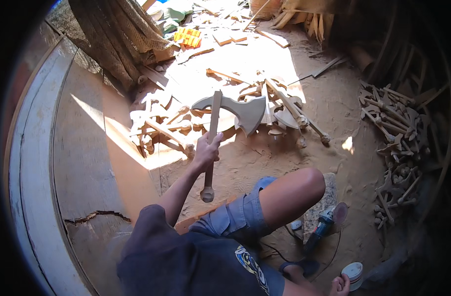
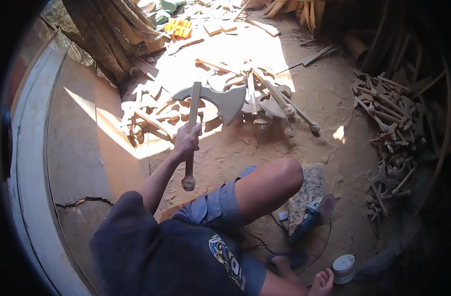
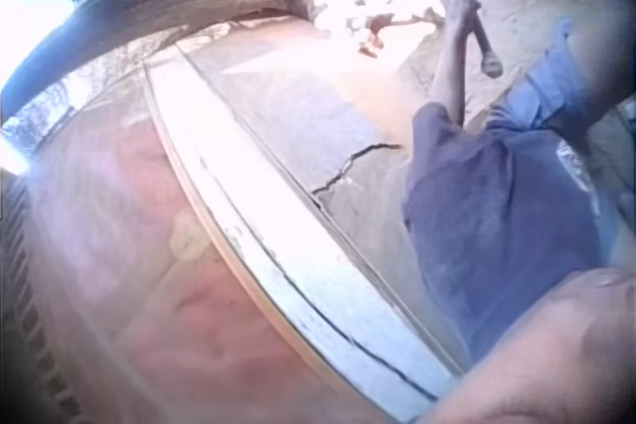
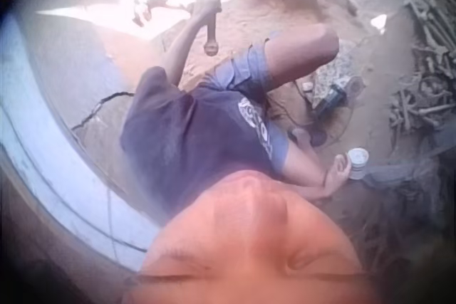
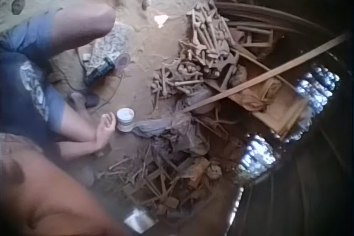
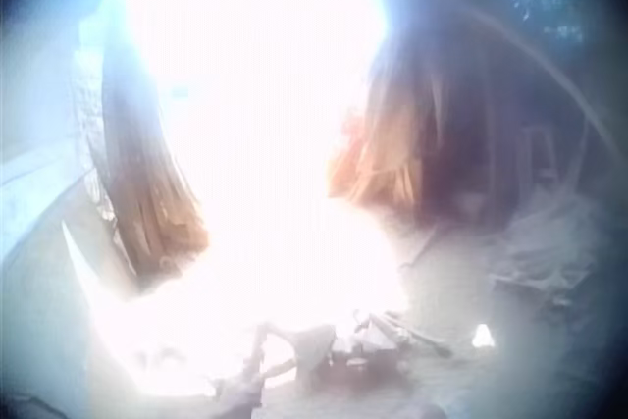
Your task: The person sands the surfaces of a wooden axe handle using a power sander.
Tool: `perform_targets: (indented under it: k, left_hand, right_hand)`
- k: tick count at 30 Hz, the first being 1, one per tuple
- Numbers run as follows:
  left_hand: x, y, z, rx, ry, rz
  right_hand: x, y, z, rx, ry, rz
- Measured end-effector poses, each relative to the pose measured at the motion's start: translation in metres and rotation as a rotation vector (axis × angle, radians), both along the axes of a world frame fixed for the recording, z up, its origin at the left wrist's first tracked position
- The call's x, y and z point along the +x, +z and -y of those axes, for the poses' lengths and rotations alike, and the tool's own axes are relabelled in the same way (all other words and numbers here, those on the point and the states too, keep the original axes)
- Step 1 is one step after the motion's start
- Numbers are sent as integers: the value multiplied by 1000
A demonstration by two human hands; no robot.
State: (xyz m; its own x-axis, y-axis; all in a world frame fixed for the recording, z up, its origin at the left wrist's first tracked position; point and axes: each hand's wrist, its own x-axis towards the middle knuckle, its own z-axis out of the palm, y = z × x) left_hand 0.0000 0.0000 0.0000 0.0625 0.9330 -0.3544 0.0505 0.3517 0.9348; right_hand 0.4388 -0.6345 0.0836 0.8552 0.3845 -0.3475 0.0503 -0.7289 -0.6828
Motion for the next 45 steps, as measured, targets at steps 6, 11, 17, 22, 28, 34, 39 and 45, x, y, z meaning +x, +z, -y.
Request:
perform_targets:
  k: [6, 11, 17, 22, 28, 34, 39, 45]
  left_hand:
    - [-166, -66, -93, 65, 438, 190]
    - [-213, -98, -174, -267, 756, -972]
    - [-34, -136, -167, -48, -162, -444]
    - [97, -151, -156, -633, -112, 185]
    - [136, -168, -163, -287, 322, 360]
    - [115, -94, -157, 281, 52, 4]
    - [70, 25, -154, 664, 84, -118]
    - [66, 100, -140, 869, 274, -106]
  right_hand:
    - [-67, 100, -95, -138, 49, -87]
    - [-71, 110, -118, -246, 4, -97]
    - [-61, 85, -94, -204, -41, -166]
    - [-68, 105, -116, -263, -96, -90]
    - [-32, 40, -53, -122, -115, -172]
    - [-41, 48, -67, -106, -119, -84]
    - [-34, 42, -59, -202, -84, -142]
    - [-48, 51, -82, -243, -56, -19]
